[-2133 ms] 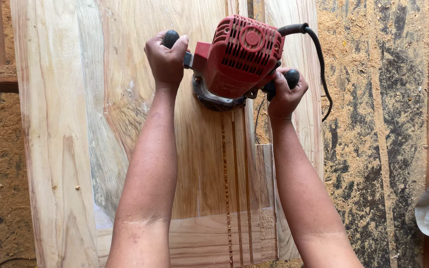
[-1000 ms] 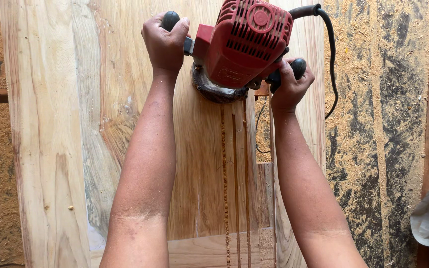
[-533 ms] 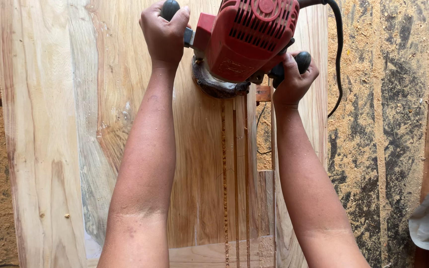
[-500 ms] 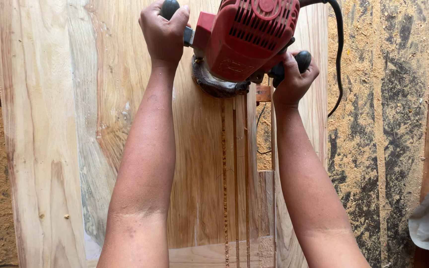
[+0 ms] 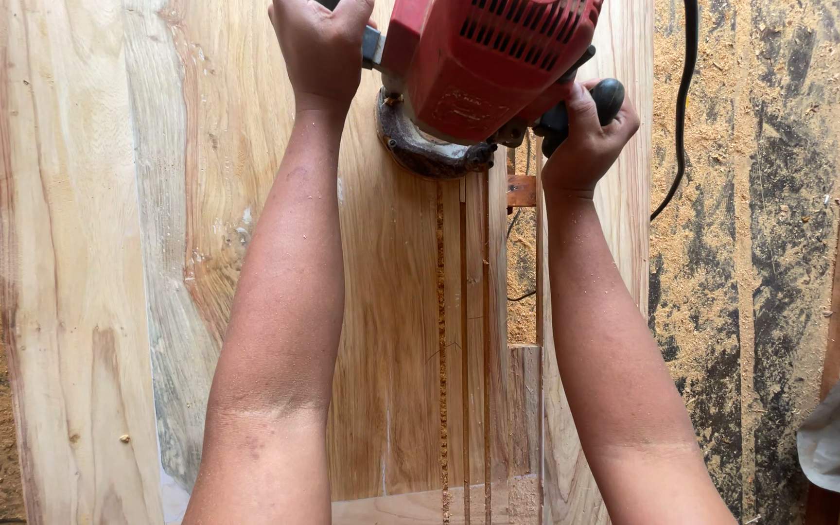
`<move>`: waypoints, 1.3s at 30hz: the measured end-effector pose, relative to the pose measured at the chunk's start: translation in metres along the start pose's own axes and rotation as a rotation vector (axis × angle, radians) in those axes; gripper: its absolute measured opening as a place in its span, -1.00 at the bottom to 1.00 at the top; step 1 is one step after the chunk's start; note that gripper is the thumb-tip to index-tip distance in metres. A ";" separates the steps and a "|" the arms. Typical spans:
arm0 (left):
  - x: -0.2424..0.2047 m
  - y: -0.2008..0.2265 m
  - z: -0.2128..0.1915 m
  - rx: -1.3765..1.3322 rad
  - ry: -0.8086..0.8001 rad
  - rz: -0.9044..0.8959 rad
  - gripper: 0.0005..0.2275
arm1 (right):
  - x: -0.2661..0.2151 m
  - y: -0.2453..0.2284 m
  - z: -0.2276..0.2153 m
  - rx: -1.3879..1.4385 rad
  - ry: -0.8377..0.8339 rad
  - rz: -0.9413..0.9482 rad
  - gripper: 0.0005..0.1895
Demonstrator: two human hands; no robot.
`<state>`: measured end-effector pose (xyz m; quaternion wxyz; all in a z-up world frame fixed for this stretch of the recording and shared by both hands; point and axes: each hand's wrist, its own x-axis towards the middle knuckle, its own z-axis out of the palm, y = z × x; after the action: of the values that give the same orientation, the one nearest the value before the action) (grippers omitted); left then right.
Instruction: The person uses a red handheld electric router to cut a rectangular recess into a large wooden panel. They guide the tool along marked lines, creating a groove and removing wood chips. The person repositions the panel and continues routing along different edges to complete the recess.
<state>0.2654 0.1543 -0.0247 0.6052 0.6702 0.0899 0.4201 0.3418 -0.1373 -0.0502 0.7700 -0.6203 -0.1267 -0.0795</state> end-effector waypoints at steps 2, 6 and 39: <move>0.003 -0.006 0.001 0.023 -0.010 0.020 -0.78 | 0.003 0.000 0.002 0.001 -0.007 -0.002 -0.75; 0.008 -0.016 0.001 0.109 -0.005 0.116 -0.73 | 0.007 -0.002 0.007 0.004 -0.038 -0.001 -0.75; 0.077 -0.038 0.019 0.037 0.023 0.066 -0.84 | 0.074 0.025 0.042 0.000 -0.045 -0.060 -0.79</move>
<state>0.3418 0.1985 -0.0218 0.5772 0.6790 0.0825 0.4460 0.4157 -0.0883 -0.0433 0.7643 -0.6177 -0.1626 -0.0888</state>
